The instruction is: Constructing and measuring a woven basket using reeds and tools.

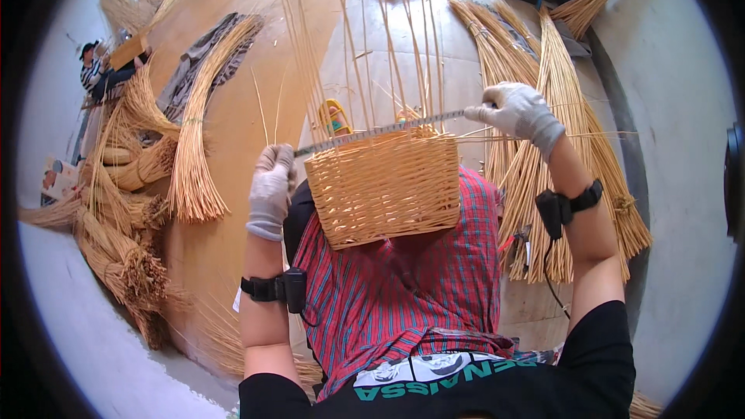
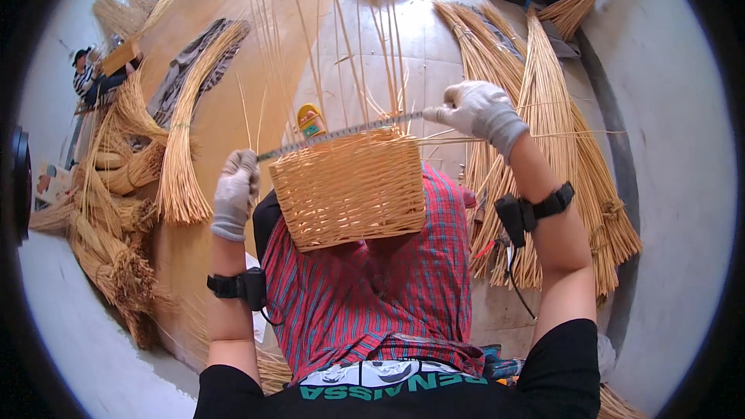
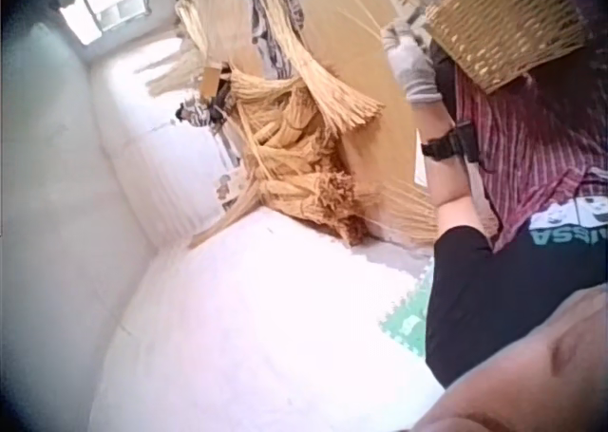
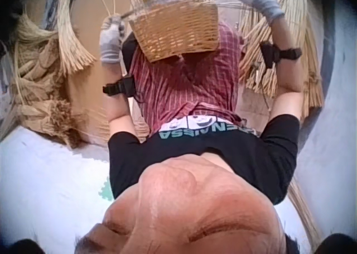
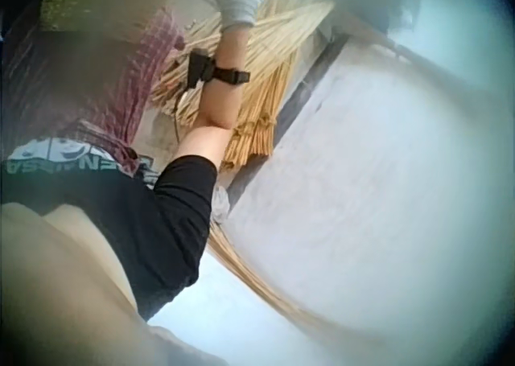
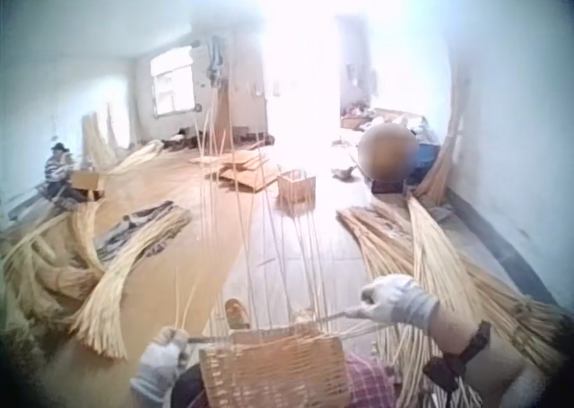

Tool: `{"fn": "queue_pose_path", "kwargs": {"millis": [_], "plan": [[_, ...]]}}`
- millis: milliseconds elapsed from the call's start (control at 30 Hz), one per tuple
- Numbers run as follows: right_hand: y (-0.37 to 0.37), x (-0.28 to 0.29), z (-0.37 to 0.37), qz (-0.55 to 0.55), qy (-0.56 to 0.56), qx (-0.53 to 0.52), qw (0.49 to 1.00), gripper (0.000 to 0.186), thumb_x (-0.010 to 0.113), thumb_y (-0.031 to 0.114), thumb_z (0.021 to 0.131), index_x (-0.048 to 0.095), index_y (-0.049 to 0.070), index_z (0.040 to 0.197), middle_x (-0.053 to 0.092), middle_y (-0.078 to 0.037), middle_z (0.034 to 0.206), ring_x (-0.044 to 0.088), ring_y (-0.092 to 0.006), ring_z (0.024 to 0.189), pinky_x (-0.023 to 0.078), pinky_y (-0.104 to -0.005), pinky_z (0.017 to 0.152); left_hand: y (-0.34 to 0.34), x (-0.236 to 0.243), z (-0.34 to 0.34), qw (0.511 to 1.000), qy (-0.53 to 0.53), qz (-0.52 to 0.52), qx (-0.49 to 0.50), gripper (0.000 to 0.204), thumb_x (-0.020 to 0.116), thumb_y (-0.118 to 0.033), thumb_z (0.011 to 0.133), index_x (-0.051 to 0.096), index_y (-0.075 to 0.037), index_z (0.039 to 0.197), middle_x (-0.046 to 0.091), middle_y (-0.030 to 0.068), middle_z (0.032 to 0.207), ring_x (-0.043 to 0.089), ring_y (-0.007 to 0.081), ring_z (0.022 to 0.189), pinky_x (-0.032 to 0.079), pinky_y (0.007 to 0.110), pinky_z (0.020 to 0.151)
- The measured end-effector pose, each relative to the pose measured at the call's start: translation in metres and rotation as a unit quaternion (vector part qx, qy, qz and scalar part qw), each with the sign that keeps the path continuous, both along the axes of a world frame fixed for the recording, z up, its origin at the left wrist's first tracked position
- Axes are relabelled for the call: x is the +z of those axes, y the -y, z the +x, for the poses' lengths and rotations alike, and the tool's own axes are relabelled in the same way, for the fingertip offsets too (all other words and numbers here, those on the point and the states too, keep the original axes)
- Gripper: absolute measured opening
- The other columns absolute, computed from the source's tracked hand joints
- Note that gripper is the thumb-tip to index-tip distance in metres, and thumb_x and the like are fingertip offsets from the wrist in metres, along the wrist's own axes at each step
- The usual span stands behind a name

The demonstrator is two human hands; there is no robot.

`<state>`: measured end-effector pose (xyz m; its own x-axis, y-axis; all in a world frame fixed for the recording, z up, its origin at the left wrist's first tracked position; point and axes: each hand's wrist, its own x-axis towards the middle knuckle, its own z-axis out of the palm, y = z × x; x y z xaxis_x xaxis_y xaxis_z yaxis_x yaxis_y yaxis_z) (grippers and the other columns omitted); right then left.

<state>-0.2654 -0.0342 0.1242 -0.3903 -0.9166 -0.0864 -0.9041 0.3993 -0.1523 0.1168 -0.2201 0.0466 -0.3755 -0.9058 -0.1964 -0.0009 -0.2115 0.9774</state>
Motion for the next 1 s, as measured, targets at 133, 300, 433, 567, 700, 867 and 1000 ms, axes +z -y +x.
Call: {"fn": "queue_pose_path", "kwargs": {"millis": [133, 300, 433, 567, 700, 867, 1000], "plan": [[-0.005, -0.027, -0.016, 0.047, 0.069, 0.020, 0.996, 0.058, 0.061, 0.061, 0.091, 0.079, 0.007, 0.105, 0.075, -0.019, 0.101, 0.071, -0.0383, 0.098, 0.054, -0.0467, 0.087, 0.008, -0.029, -0.014, 0.988, 0.129, -0.078, -0.018, 0.028, 0.072, -0.033, 0.100, 0.064, -0.010, 0.086, 0.054, -0.0042, 0.065, 0.044, 0.0050, 0.053, 0.035, 0.024, 0.047], [-0.003, -0.029, -0.012, 0.075, 0.091, -0.008, 0.993, 0.052, 0.063, 0.055, 0.091, 0.079, 0.007, 0.100, 0.075, -0.018, 0.097, 0.071, -0.0347, 0.095, 0.054, -0.0430, 0.087, 0.024, -0.043, 0.002, 0.965, 0.200, -0.167, 0.002, 0.032, 0.079, -0.031, 0.094, 0.069, -0.006, 0.078, 0.061, -0.0026, 0.067, 0.044, 0.0044, 0.056, 0.035, 0.025, 0.050], [-0.008, -0.035, -0.015, 0.080, 0.106, -0.027, 0.991, 0.053, 0.064, 0.059, 0.089, 0.079, 0.010, 0.103, 0.076, -0.017, 0.099, 0.072, -0.0339, 0.098, 0.054, -0.0421, 0.089, 0.020, -0.037, -0.010, 0.960, 0.226, -0.163, 0.027, 0.032, 0.080, -0.031, 0.094, 0.069, -0.006, 0.077, 0.061, -0.0032, 0.066, 0.043, 0.0046, 0.055, 0.032, 0.024, 0.050], [-0.011, -0.032, -0.014, 0.082, 0.104, -0.019, 0.991, 0.053, 0.065, 0.060, 0.089, 0.079, 0.012, 0.106, 0.076, -0.016, 0.101, 0.072, -0.0335, 0.100, 0.054, -0.0419, 0.089, 0.019, -0.038, -0.007, 0.961, 0.223, -0.162, 0.029, 0.032, 0.080, -0.030, 0.094, 0.068, -0.007, 0.075, 0.060, -0.0033, 0.066, 0.042, 0.0044, 0.055, 0.032, 0.024, 0.050], [-0.017, -0.040, -0.011, 0.048, 0.087, -0.011, 0.995, 0.042, 0.068, 0.051, 0.091, 0.078, 0.012, 0.100, 0.076, -0.013, 0.096, 0.071, -0.0335, 0.096, 0.054, -0.0423, 0.086, 0.016, -0.044, -0.009, 0.958, 0.223, -0.175, 0.038, 0.028, 0.078, -0.028, 0.096, 0.068, -0.008, 0.079, 0.055, -0.0055, 0.062, 0.041, 0.0046, 0.053, 0.034, 0.023, 0.049], [-0.079, -0.028, 0.029, -0.374, -0.060, 0.050, 0.924, 0.019, 0.067, 0.027, 0.095, 0.070, 0.008, 0.098, 0.069, -0.012, 0.089, 0.068, -0.0354, 0.086, 0.052, -0.0450, 0.077, -0.018, -0.011, -0.065, 0.950, 0.053, -0.272, 0.147, 0.017, 0.055, -0.013, 0.108, 0.064, -0.007, 0.121, 0.064, 0.0013, 0.106, 0.057, 0.0077, 0.083, 0.052, 0.025, 0.067], [-0.150, -0.074, 0.101, -0.388, 0.235, 0.044, 0.890, 0.021, 0.065, 0.020, 0.099, 0.071, 0.009, 0.116, 0.073, -0.013, 0.094, 0.072, -0.0293, 0.088, 0.056, -0.0392, 0.080, -0.097, 0.003, -0.142, 0.811, 0.168, -0.547, -0.120, 0.044, 0.072, -0.028, 0.095, 0.060, -0.006, 0.131, 0.065, 0.0169, 0.123, 0.067, 0.0285, 0.094, 0.053, 0.038, 0.093]]}}
